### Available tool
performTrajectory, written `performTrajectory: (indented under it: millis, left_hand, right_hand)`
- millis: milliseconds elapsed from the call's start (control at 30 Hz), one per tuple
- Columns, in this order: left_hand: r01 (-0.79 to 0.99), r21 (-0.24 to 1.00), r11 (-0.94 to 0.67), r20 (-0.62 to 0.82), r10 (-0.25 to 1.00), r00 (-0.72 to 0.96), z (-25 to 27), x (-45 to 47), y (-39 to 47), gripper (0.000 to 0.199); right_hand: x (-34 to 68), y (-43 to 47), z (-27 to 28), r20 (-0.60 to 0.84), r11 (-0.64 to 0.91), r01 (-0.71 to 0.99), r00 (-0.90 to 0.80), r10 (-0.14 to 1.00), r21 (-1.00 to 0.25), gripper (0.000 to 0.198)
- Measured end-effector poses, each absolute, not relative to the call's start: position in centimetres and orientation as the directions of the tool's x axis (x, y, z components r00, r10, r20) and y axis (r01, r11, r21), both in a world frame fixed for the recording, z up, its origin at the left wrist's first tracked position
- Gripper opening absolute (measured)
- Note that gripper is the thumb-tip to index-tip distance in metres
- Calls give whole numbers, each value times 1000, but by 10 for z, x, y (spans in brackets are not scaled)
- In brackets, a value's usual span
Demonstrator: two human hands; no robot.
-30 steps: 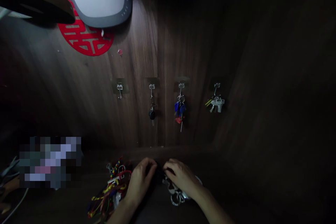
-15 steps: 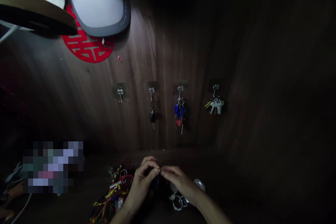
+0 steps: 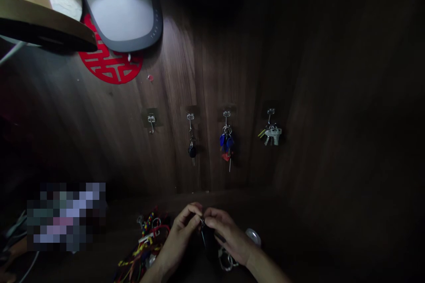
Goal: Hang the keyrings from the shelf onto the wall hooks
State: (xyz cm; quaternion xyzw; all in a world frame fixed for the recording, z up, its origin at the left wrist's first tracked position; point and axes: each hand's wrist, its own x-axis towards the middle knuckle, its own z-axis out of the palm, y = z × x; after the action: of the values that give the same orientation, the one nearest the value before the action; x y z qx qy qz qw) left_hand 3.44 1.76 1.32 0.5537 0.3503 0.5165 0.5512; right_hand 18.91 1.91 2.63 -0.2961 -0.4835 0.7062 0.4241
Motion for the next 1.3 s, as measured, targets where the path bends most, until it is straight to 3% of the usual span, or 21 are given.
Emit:
performTrajectory:
  millis: [233,500,767,1000,1300]
  left_hand:
    - [-115,965,-235,248,961,121,5,39,25,27]
    - [19,951,-310,310,951,17,12,38,21,27]
    - [9,962,-273,273,962,17,11,36,23,37]
    - [110,963,-248,251,968,-18,2,28,30,39]
    - [253,934,-252,255,967,20,-8,26,35,37]
  right_hand:
    - [185,31,12,186,182,-41,-182,965,-982,34]
    - [187,32,11,283,299,42,-216,934,-953,35]
    - [188,25,24,390,438,203,-234,890,-876,34]
    - [186,41,54,421,450,172,-182,889,-876,31]
    - [167,96,147,652,649,95,6,758,-755,25]
